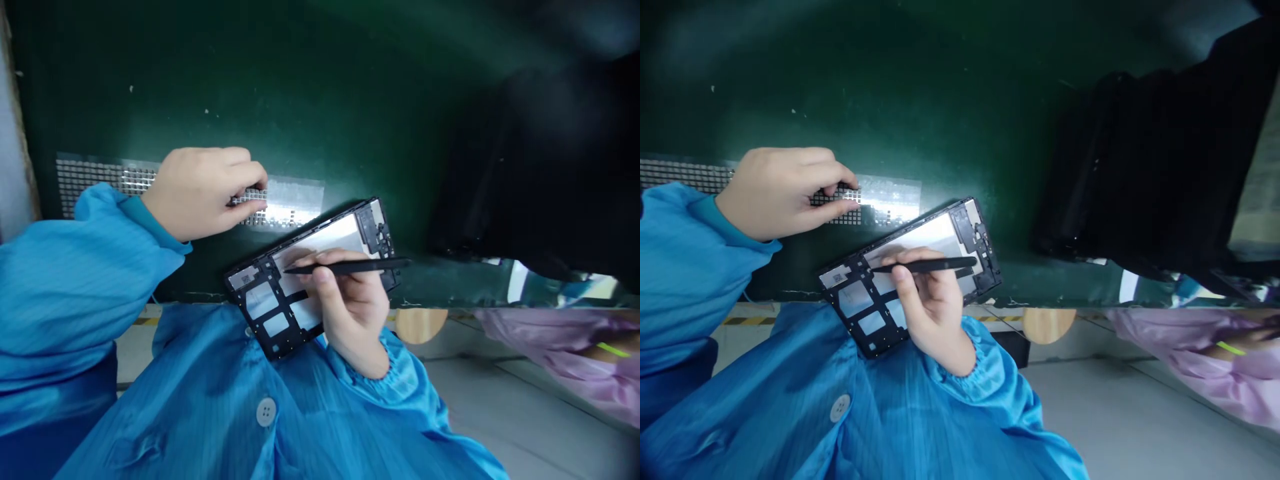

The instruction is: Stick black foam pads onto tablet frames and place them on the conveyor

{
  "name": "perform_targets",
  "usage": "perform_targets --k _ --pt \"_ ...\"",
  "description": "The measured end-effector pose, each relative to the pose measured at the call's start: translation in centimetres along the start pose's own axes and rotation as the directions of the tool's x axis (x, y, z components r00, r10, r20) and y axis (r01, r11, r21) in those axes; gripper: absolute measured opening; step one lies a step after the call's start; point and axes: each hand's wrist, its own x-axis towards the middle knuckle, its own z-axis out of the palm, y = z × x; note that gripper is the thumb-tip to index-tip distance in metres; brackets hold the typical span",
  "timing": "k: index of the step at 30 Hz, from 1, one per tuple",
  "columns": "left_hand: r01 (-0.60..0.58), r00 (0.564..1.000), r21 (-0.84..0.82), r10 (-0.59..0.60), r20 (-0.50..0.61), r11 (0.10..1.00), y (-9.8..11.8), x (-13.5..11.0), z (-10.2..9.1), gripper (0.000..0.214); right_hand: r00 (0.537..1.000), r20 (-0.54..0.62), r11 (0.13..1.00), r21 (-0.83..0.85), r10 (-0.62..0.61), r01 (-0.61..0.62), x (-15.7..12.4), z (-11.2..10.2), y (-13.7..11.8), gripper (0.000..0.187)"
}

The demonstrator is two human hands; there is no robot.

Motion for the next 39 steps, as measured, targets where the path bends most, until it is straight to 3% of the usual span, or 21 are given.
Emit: perform_targets --k 6,26,32,33,36,37,39 --pt "0.025 0.999 -0.025 -0.024 0.024 0.999 -0.2 0.0 -0.1 0.03 0.98 0.037 0.973 -0.113 -0.197 0.2 0.5 1.9 1.0 0.023" --pt "0.02 1.0 0.004 -0.02 -0.006 1.0 -0.4 0.1 0.5 0.029 0.96 0.083 0.944 -0.178 -0.267 0.278 0.5 1.6 1.0 0.028" --pt "0.017 0.999 -0.043 -0.019 -0.044 0.999 -0.2 -0.2 0.2 0.04 0.902 0.207 0.833 -0.348 -0.379 0.43 0.6 1.3 0.5 0.032" --pt "0.018 0.998 -0.062 -0.022 -0.059 0.998 0.1 -0.5 -0.1 0.042 0.905 0.152 0.825 -0.374 -0.396 0.424 0.4 0.7 0.0 0.028" --pt "0.046 0.994 -0.067 -0.053 -0.092 0.997 2.0 -1.7 -1.3 0.05 0.889 -0.156 0.846 -0.412 -0.431 0.338 -1.2 -2.6 -1.9 0.015" --pt "0.07 0.995 -0.06 -0.074 -0.064 0.996 3.0 -2.3 -1.6 0.051 0.906 -0.188 0.865 -0.421 -0.379 0.275 -2.1 -3.9 -2.4 0.016" --pt "0.119 0.992 -0.082 -0.116 0.04 0.99 5.5 -3.5 -1.5 0.047 0.993 -0.058 0.892 -0.447 -0.102 0.065 -4.7 -6.1 -2.7 0.016"
